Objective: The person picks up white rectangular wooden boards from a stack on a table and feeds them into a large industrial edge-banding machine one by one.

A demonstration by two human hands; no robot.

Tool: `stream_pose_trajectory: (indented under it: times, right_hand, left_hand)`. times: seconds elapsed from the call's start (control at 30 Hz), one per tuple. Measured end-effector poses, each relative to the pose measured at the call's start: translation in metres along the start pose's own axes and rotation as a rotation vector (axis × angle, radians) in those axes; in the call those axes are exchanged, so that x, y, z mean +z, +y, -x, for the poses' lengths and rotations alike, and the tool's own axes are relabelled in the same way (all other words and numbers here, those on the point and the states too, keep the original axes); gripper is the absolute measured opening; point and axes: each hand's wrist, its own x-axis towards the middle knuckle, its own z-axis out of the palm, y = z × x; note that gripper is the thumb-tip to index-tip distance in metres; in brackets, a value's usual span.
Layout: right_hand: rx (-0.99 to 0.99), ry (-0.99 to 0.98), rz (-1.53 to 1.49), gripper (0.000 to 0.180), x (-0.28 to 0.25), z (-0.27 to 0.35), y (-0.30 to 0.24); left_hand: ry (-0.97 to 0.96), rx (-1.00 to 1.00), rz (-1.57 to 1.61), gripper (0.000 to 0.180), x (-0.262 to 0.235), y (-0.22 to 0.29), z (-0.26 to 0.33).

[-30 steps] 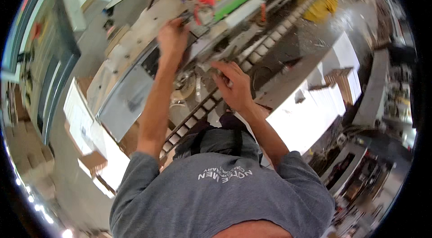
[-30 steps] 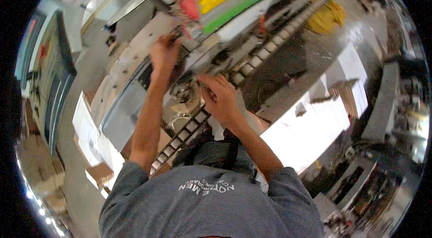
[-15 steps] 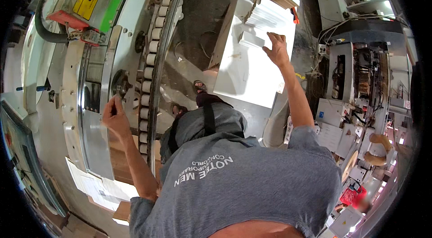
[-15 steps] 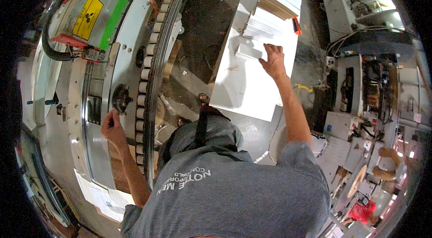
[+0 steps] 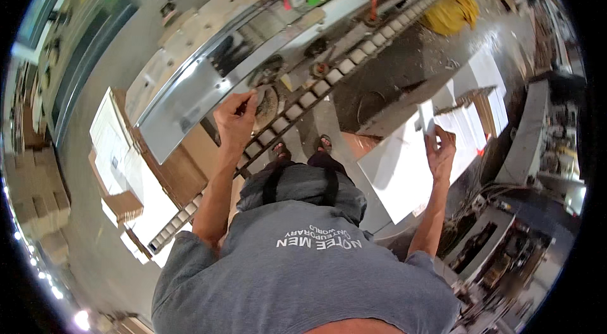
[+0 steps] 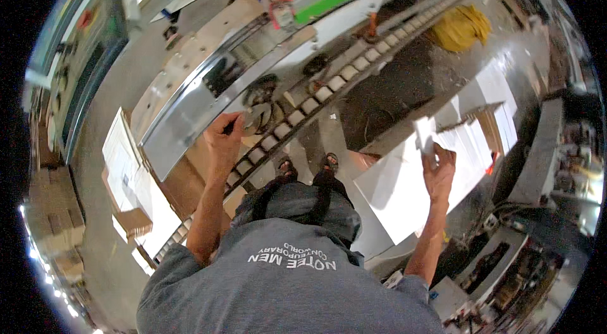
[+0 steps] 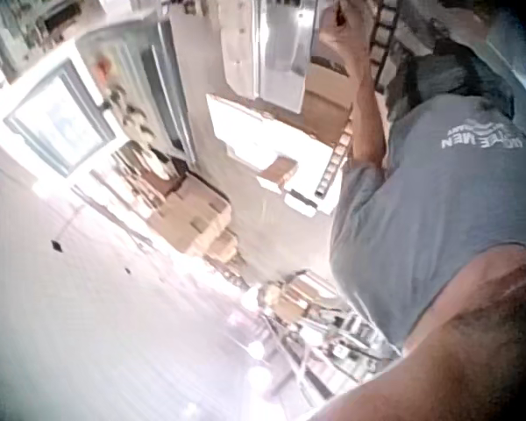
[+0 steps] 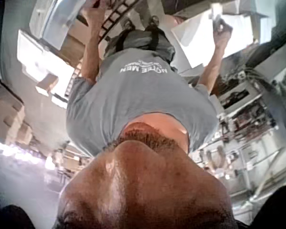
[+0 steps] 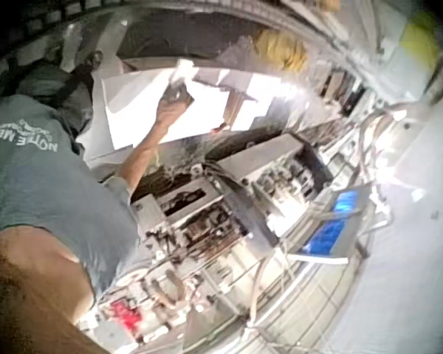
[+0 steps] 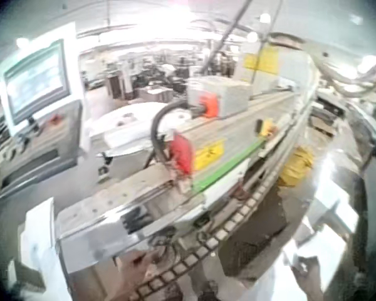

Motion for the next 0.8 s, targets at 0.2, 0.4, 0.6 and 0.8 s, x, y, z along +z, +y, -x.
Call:
stream_pose_trajectory:
  times: [0.2,0.4,0.6,0.8]
  right_hand:
    - [-0.721,-0.175,-0.183,0.039,0.066,-0.082,-0.241]
    - [-1.229,-0.199,-0.372,0.043,0.181,-0.128,-0.389]
    - [-1.043,-0.004,-0.375,0.038,0.21,-0.115,-0.433]
    - [-0.58,-0.381,-0.763,0.034,0.213,-0.063,-0.414]
  left_hand:
    - [0.199,-0.067,-0.003,0.014,-0.049,-0.012,0.021]
    - [0.361,-0.123,0.079,0.013,-0.092,-0.029,0.026]
    - [0.46,0.03,-0.051,0.014,-0.123,-0.048,0.015]
    - [0.406,0.202,-0.341,0.022,-0.117,-0.068,-0.038]
